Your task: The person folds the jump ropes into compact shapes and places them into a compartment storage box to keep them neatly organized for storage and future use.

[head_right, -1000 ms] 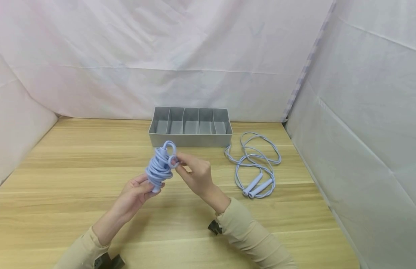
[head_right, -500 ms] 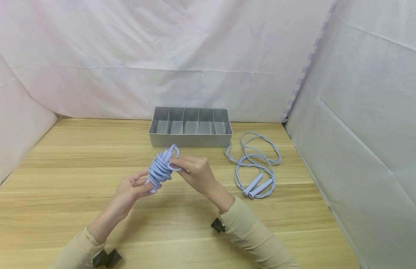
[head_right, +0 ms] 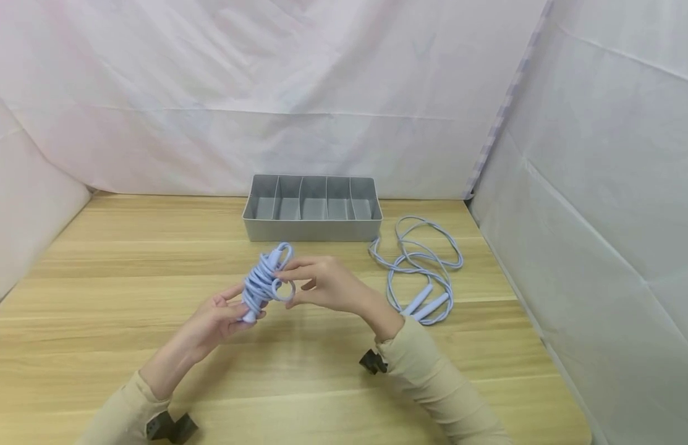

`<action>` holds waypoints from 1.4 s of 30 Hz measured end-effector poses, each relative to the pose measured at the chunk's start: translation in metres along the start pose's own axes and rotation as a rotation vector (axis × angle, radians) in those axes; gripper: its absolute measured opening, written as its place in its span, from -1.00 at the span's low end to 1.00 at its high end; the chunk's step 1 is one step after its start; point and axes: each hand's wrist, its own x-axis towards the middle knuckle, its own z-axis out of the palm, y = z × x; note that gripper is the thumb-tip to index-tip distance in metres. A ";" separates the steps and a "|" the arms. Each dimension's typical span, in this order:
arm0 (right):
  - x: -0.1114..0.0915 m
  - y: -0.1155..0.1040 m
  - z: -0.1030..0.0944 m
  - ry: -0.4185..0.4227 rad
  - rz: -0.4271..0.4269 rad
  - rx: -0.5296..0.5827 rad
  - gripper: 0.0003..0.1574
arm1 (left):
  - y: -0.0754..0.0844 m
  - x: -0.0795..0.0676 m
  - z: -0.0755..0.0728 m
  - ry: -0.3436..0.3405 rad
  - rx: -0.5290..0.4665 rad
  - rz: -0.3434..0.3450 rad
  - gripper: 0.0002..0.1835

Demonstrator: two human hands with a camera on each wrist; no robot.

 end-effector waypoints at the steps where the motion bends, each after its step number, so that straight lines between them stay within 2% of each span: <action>1: 0.000 0.002 0.000 0.010 0.021 0.033 -0.52 | 0.000 0.000 -0.001 -0.007 -0.009 -0.002 -0.27; 4: 0.000 0.006 0.004 0.095 0.102 0.106 -0.66 | 0.000 0.000 -0.002 -0.015 -0.026 -0.005 -0.26; 8: 0.001 0.007 0.009 0.227 0.209 0.142 -0.78 | -0.001 0.001 -0.003 -0.009 -0.050 0.002 -0.24; 10: 0.002 0.007 0.010 0.280 0.225 0.145 -0.80 | -0.002 0.002 -0.004 -0.014 -0.060 0.011 -0.23; 12: 0.003 0.008 0.009 0.323 0.200 0.115 -0.80 | -0.004 0.003 -0.005 -0.019 -0.072 0.019 -0.22; 14: 0.005 0.008 0.008 0.356 0.145 0.036 -0.81 | -0.005 0.003 -0.005 -0.027 -0.082 0.027 -0.22; 19: 0.009 0.006 0.003 0.399 0.009 -0.306 -0.86 | -0.006 0.003 -0.003 -0.016 -0.099 0.042 -0.21; 21: 0.010 0.005 0.002 0.405 -0.004 -0.395 -0.86 | -0.005 0.003 -0.002 -0.005 -0.094 0.045 -0.21; 26: 0.009 0.005 0.000 0.381 0.006 -0.519 -0.86 | -0.005 0.004 0.000 0.030 -0.060 0.055 -0.23; 30: 0.009 0.003 0.000 0.348 -0.001 -0.636 -0.84 | -0.006 0.004 0.002 0.079 -0.024 0.104 -0.24; 34: 0.008 0.002 -0.001 0.302 -0.004 -0.761 -0.81 | -0.007 0.005 0.003 0.127 0.056 0.165 -0.26; 38: 0.009 0.000 -0.002 0.248 0.004 -0.883 -0.80 | -0.005 0.005 0.005 0.192 0.143 0.195 -0.31; 42: 0.009 0.001 -0.002 0.218 0.007 -0.944 -0.80 | -0.001 0.003 0.009 0.274 0.237 0.220 -0.36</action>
